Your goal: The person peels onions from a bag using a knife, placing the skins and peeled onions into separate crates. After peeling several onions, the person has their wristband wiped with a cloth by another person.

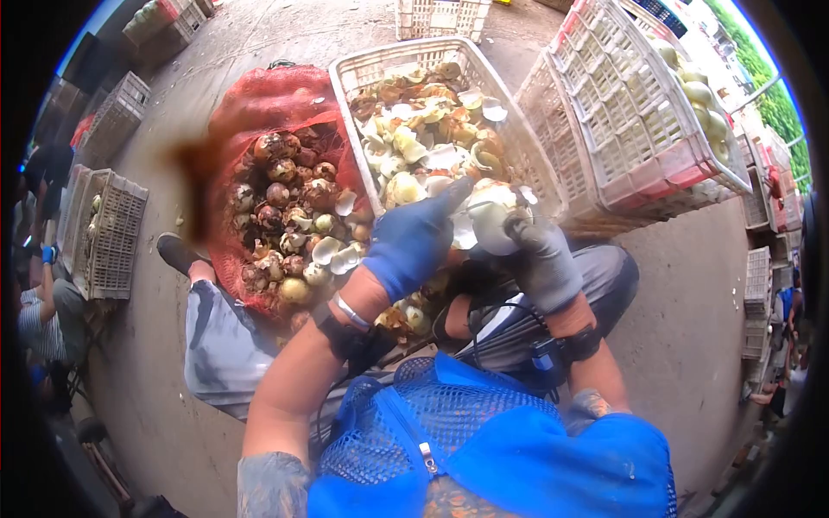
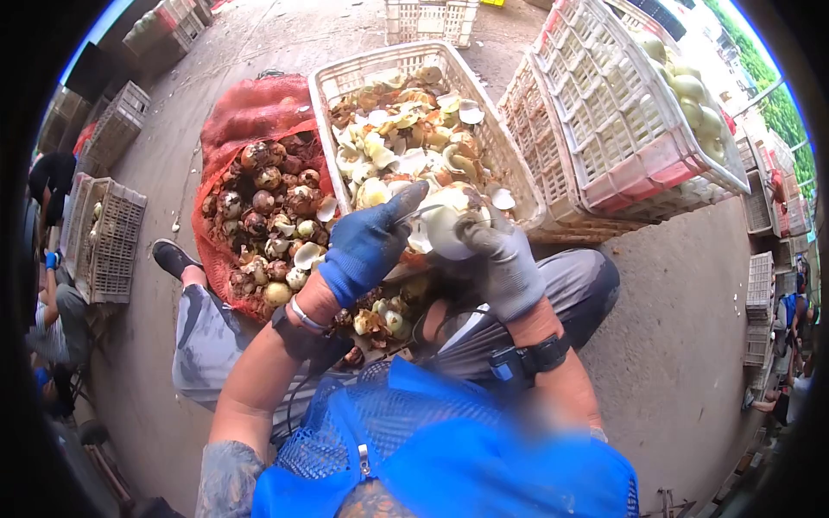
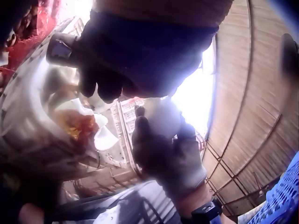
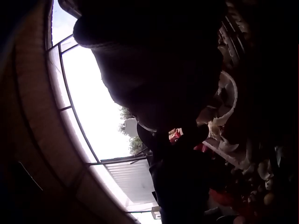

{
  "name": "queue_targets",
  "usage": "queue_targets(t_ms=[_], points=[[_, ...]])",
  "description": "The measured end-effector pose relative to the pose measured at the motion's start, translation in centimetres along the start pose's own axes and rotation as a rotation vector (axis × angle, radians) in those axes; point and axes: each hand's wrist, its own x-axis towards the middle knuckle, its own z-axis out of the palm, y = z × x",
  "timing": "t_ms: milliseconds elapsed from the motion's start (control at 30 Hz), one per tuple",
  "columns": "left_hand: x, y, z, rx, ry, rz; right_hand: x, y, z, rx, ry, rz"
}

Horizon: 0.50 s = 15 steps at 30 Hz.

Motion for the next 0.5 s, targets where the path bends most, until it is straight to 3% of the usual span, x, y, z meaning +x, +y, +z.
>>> queue_targets(t_ms=[100, 133, 167, 233, 267, 300, 400, 433, 500], points=[[1.4, 0.3, 0.3, -0.04, -0.091, -0.207, 1.3, 1.0, -1.0, 0.146, -0.086, 0.111], [2.4, 0.6, -0.8, -0.877, -0.087, -0.626, 0.2, 0.0, -0.1, -0.081, -0.099, 0.075], [3.1, -2.4, -0.1, -0.683, -0.018, -0.637, -0.5, -0.3, 1.5, -0.187, -0.157, 0.102], [3.7, -4.2, -1.2, -0.18, -0.046, -0.456, -1.0, 0.5, 2.4, -0.109, -0.125, 0.083], [3.6, -1.3, -3.6, -0.18, -0.129, -0.516, -1.1, 0.2, 3.1, -0.063, -0.127, 0.071], [3.4, -1.5, -3.1, 0.058, -0.122, -0.449, -0.8, 0.2, 2.7, -0.067, -0.122, 0.059], [1.0, -1.2, -2.3, -0.034, 0.041, -0.396, 0.6, 0.9, 1.2, -0.033, -0.035, 0.073], [-0.1, -2.5, -0.6, -0.066, 0.254, -0.269, 1.0, 0.9, 1.0, 0.019, -0.001, 0.106], [-1.3, -1.2, -1.2, 0.082, 0.301, -0.019, 1.4, 0.8, 0.9, 0.124, 0.066, 0.176]])
